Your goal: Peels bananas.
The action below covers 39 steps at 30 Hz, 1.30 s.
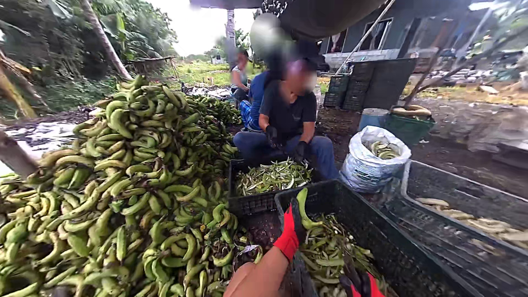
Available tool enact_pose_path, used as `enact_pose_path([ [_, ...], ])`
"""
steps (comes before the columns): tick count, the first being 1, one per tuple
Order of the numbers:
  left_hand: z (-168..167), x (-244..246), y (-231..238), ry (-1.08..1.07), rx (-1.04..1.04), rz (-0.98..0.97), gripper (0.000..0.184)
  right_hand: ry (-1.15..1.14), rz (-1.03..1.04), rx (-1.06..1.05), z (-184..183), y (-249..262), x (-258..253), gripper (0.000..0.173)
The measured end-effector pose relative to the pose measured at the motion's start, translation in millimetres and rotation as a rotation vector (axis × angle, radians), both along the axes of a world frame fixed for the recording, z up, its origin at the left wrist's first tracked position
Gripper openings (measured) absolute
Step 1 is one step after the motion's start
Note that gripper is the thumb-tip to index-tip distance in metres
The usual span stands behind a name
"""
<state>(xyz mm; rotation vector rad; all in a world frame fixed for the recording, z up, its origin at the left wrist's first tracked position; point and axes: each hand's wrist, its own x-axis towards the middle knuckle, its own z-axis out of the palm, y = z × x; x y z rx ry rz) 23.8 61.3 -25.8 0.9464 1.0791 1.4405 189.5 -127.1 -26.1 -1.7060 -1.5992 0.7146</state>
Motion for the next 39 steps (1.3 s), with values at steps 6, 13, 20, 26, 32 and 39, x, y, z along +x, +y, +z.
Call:
enact_pose_path([
  [6, 4.6, -3.7, -28.8, -0.038, -0.082, -0.157, 0.042, -0.307, 0.098, 0.085, 17.3, 19.1, -19.9, 0.059],
  [13, 9.6, 4.0, -47.6, -0.025, -0.148, -0.263, 0.033, -0.465, 0.097, -0.059, 18.8, 24.5, -24.2, 0.059],
  [20, -0.1, 11.7, -51.2, 0.066, -0.182, -0.295, 0.033, -0.515, 0.047, -0.044, 13.6, 28.7, -20.3, 0.059],
  [26, -16.2, 2.0, -52.8, -0.133, -0.165, -0.383, 0.036, -0.387, 0.038, -0.209, 11.1, 41.1, -12.8, 0.06],
  [32, 6.3, -8.2, -49.4, 0.324, 0.042, -0.26, 0.042, -0.207, -0.088, -0.215, 15.6, 26.5, 25.3, 0.055],
  [39, 13.3, -0.4, -47.7, -0.009, -0.104, -0.578, 0.038, -0.269, 0.097, -0.054, 7.1, 23.8, 8.8, 0.056],
])
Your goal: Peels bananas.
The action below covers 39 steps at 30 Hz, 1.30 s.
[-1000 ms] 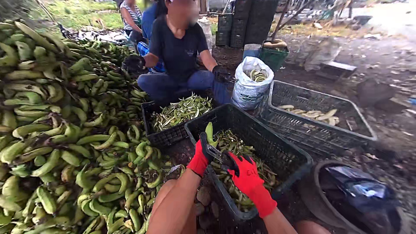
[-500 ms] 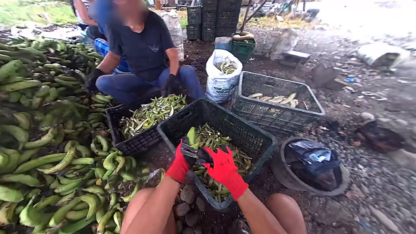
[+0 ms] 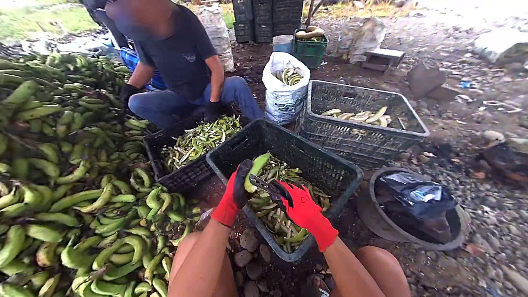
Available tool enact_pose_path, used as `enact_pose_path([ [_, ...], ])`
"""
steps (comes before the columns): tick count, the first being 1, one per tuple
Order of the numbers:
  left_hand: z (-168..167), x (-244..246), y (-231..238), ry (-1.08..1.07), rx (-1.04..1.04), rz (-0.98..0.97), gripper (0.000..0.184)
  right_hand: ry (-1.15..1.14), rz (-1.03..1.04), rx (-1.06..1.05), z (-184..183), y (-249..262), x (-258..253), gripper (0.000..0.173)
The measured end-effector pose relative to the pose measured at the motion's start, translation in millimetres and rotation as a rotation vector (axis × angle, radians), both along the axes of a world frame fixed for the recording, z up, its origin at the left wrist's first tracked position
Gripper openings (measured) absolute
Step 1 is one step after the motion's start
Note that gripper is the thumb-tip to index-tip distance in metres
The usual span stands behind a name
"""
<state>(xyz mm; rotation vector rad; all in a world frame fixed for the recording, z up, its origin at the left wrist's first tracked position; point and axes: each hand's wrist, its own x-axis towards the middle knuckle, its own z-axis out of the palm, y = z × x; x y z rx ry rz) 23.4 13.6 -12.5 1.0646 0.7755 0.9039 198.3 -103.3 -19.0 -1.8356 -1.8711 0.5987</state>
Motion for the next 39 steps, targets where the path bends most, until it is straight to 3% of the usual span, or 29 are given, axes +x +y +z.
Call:
enact_pose_path([
  [3, 3.5, 3.8, -5.4, 0.075, -0.019, 0.049, 0.04, -0.081, 0.042, 0.065, -2.4, -1.5, -3.7, 0.054],
  [7, 0.7, 7.3, -10.7, 0.076, 0.097, 0.003, 0.041, -0.135, -0.002, -0.05, 2.8, 2.1, 0.9, 0.054],
  [13, -8.0, 26.0, -30.6, 0.141, 0.269, 0.021, 0.046, -0.138, -0.368, -0.131, 6.3, 21.4, 13.8, 0.059],
  [17, 0.8, 28.5, -51.9, 0.188, 0.229, 0.011, 0.052, 0.042, -0.632, -0.191, 15.5, 27.9, 41.2, 0.051],
  [19, 2.5, 26.4, -50.5, 0.05, 0.122, 0.013, 0.048, 0.126, -0.7, -0.194, 19.0, 25.3, 61.1, 0.05],
  [21, 1.0, 19.7, -38.8, -0.203, -0.049, -0.027, 0.045, 0.182, -0.642, -0.179, 20.3, 20.4, 64.4, 0.05],
  [23, -0.1, 15.9, -26.1, -0.319, -0.163, 0.033, 0.048, 0.233, -0.477, -0.162, 19.9, 16.2, 48.3, 0.051],
  [25, -2.7, 15.4, -16.1, -0.272, -0.157, 0.121, 0.046, 0.243, -0.29, -0.146, 14.7, 12.9, 21.9, 0.052],
  [27, -8.3, 13.2, -7.7, -0.174, -0.008, 0.209, 0.036, 0.162, -0.16, -0.148, 10.6, 8.9, -4.9, 0.053],
  [32, -6.6, 10.3, 0.4, 0.118, 0.189, 0.523, 0.04, -0.076, -0.109, -0.214, 29.8, -9.0, -36.7, 0.053],
  [34, -3.1, 7.9, -3.0, 0.155, 0.23, 0.46, 0.042, -0.147, -0.138, -0.212, 32.3, -5.9, -31.0, 0.057],
  [36, -4.1, 5.0, -9.2, 0.082, 0.197, 0.226, 0.035, -0.165, -0.196, -0.164, 29.3, 2.0, -20.0, 0.058],
  [39, -3.6, 0.5, -8.9, -0.021, -0.063, -0.201, 0.031, -0.18, -0.323, -0.065, 23.3, 15.3, 0.4, 0.059],
])
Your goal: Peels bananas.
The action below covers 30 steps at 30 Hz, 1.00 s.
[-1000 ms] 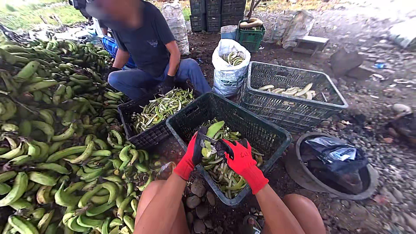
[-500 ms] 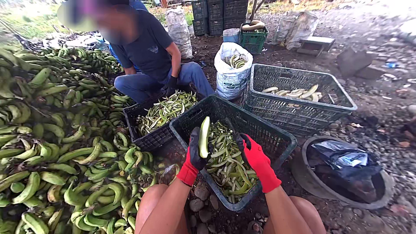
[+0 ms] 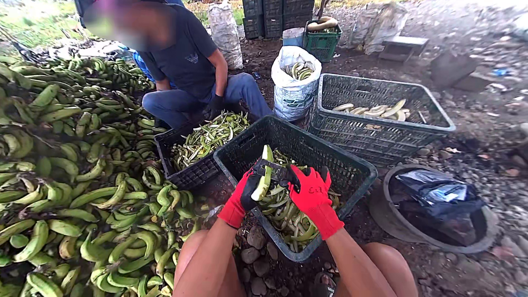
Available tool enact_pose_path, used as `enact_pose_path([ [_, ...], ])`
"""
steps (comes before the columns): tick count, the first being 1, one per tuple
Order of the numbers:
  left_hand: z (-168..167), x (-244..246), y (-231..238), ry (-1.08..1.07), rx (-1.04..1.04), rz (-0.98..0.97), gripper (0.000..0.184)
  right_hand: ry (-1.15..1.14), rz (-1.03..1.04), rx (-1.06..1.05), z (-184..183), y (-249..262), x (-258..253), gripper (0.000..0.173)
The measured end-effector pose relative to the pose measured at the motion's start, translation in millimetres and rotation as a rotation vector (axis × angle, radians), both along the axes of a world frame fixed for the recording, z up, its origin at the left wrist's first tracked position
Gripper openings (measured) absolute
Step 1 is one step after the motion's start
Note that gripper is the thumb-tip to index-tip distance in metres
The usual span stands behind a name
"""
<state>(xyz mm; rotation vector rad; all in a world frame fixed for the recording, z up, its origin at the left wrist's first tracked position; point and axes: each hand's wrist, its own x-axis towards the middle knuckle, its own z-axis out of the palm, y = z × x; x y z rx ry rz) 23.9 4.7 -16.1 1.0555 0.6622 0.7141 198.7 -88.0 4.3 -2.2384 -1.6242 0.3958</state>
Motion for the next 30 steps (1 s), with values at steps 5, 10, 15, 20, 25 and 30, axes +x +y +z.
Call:
enact_pose_path([
  [5, -1.2, -8.4, -2.3, 0.127, -0.051, -0.35, 0.037, 0.1, -0.209, -0.025, -1.6, 15.8, 36.4, 0.057],
  [10, -11.7, 10.7, 5.3, 0.064, 0.084, 0.339, 0.044, 0.252, -0.015, -0.127, -9.2, 3.8, 12.0, 0.05],
  [15, -5.4, 14.5, 14.9, 0.288, 0.313, 0.951, 0.066, 0.29, 0.101, -0.208, -8.5, -13.5, -41.4, 0.051],
  [20, -1.5, 10.0, 9.6, 0.282, 0.4, 0.834, 0.06, 0.183, 0.068, -0.203, 5.2, -14.9, -41.3, 0.053],
  [25, -12.4, 0.1, 5.4, 0.024, 0.199, -0.083, 0.04, 0.167, -0.022, -0.138, -0.1, 6.7, 0.6, 0.05],
  [30, -10.7, -4.0, 11.8, 0.03, 0.064, -0.401, 0.045, 0.184, 0.004, -0.134, -13.5, 16.3, 28.9, 0.047],
])
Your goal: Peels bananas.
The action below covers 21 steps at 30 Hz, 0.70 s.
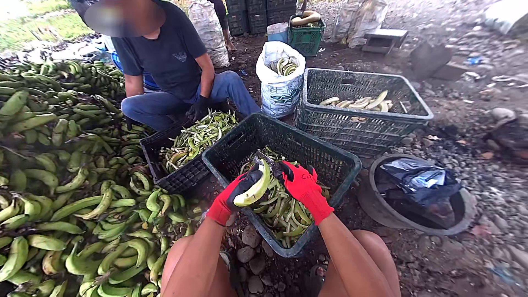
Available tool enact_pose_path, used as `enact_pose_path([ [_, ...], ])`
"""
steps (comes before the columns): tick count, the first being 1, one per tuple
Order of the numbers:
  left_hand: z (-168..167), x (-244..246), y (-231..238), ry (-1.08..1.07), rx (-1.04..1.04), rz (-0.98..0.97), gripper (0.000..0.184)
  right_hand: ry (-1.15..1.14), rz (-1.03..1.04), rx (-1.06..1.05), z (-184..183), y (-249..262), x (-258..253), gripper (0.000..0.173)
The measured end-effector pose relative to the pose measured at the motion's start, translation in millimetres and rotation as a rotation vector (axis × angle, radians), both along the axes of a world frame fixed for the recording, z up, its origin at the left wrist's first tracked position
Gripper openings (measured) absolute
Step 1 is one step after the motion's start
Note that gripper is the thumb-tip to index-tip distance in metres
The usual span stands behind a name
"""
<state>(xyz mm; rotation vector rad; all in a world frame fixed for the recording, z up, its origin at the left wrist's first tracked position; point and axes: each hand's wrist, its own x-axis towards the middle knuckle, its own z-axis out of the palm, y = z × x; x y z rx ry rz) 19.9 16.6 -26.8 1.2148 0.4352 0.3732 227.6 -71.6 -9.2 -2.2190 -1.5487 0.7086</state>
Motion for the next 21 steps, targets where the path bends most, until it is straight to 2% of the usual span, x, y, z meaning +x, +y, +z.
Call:
enact_pose_path([
  [2, 1.3, -1.0, 1.8, 0.002, -0.063, -0.031, 0.036, -0.001, 0.007, -0.014, -4.1, 2.4, 0.9, 0.048],
  [4, 1.5, -9.8, 3.8, 0.015, -0.102, -0.038, 0.035, 0.012, 0.009, -0.025, -8.2, 7.9, -3.6, 0.049],
  [8, 7.6, -21.4, -1.0, -0.007, 0.024, -0.02, 0.041, 0.123, -0.143, 0.016, -9.0, 8.5, 11.5, 0.043],
  [10, -0.5, -14.3, 3.8, 0.005, 0.125, 0.128, 0.043, 0.161, -0.16, 0.046, -4.4, -0.4, 18.5, 0.042],
  [13, -1.4, 1.7, 6.4, -0.008, 0.298, 0.424, 0.052, 0.221, -0.079, 0.088, -2.7, -9.1, 4.1, 0.046],
  [15, 0.4, 14.3, 0.4, 0.006, 0.43, 0.684, 0.042, 0.232, -0.016, 0.077, -4.9, -15.4, -12.3, 0.045],
  [16, -0.3, 17.6, -1.5, 0.118, 0.566, 0.795, 0.041, 0.234, 0.003, 0.066, -3.5, -20.3, -20.5, 0.045],
  [18, 0.7, 16.9, -9.8, 0.561, 0.915, 0.897, 0.052, 0.221, 0.026, 0.025, 2.2, -31.2, -36.0, 0.048],
  [19, -0.6, 14.6, -10.2, 0.779, 0.98, 0.891, 0.059, 0.214, 0.03, 0.01, 4.0, -35.0, -44.3, 0.05],
  [20, -4.0, 13.7, -8.3, 0.948, 0.956, 0.909, 0.064, 0.192, 0.032, 0.009, 3.6, -37.8, -52.4, 0.053],
  [21, -9.8, 14.2, -3.6, 1.013, 0.819, 0.999, 0.062, 0.158, 0.035, 0.018, 2.8, -40.2, -59.8, 0.055],
])
